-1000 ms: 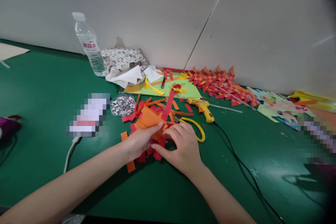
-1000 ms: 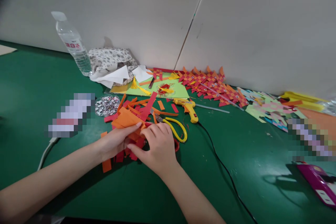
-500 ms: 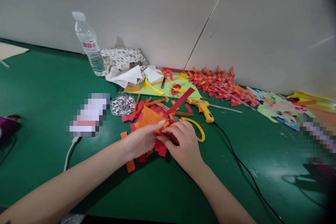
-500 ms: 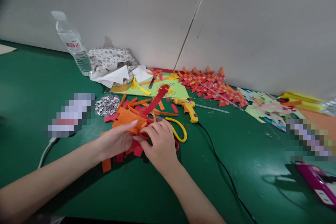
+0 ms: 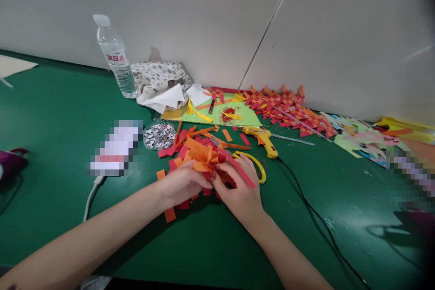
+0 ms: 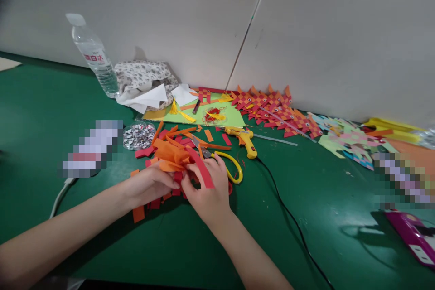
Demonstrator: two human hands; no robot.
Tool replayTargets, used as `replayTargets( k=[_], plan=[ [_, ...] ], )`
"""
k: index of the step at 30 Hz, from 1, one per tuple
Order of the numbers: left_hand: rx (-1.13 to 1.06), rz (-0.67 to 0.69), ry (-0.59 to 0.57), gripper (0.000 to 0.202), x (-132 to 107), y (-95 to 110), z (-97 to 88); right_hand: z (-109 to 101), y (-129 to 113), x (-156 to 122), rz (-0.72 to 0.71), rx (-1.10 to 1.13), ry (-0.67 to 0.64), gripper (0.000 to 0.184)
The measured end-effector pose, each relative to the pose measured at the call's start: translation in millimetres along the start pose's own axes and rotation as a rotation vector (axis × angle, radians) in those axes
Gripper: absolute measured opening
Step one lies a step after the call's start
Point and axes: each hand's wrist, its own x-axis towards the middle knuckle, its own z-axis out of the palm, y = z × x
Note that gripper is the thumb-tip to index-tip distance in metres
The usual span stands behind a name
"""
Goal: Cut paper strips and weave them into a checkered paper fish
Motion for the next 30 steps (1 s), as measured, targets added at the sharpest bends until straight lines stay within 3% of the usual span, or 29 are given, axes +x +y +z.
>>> replayTargets(
  k=[6, 11, 14, 17, 23, 30],
  plan=[
    [0.0, -0.004, 0.022, 0.026, 2, -2, 0.5, -4, 4, 2, 0.082, 0.131, -0.099, 0.008],
    [-0.048, 0.032, -0.054, 0.031, 1, -2, 1.4, -5, 1, 5, 0.176, 0.209, -0.055, 0.02],
    [-0.079, 0.023, -0.04, 0.021, 1, -1, 2.2, -5, 0, 7, 0.213, 0.246, -0.045, 0.026],
    [-0.125, 0.015, -0.019, 0.005, 2, -1, 1.4, -4, -1, 7, 0.217, 0.262, -0.053, 0.026],
    [-0.209, 0.003, -0.075, 0.015, 2, -1, 2.6, -4, -1, 6, 0.202, 0.267, -0.038, 0.022],
    [-0.163, 0.094, 0.014, 0.01, -2, -1, 11.9, -5, -4, 5, 0.12, 0.263, 0.008, 0.006]
  ],
)
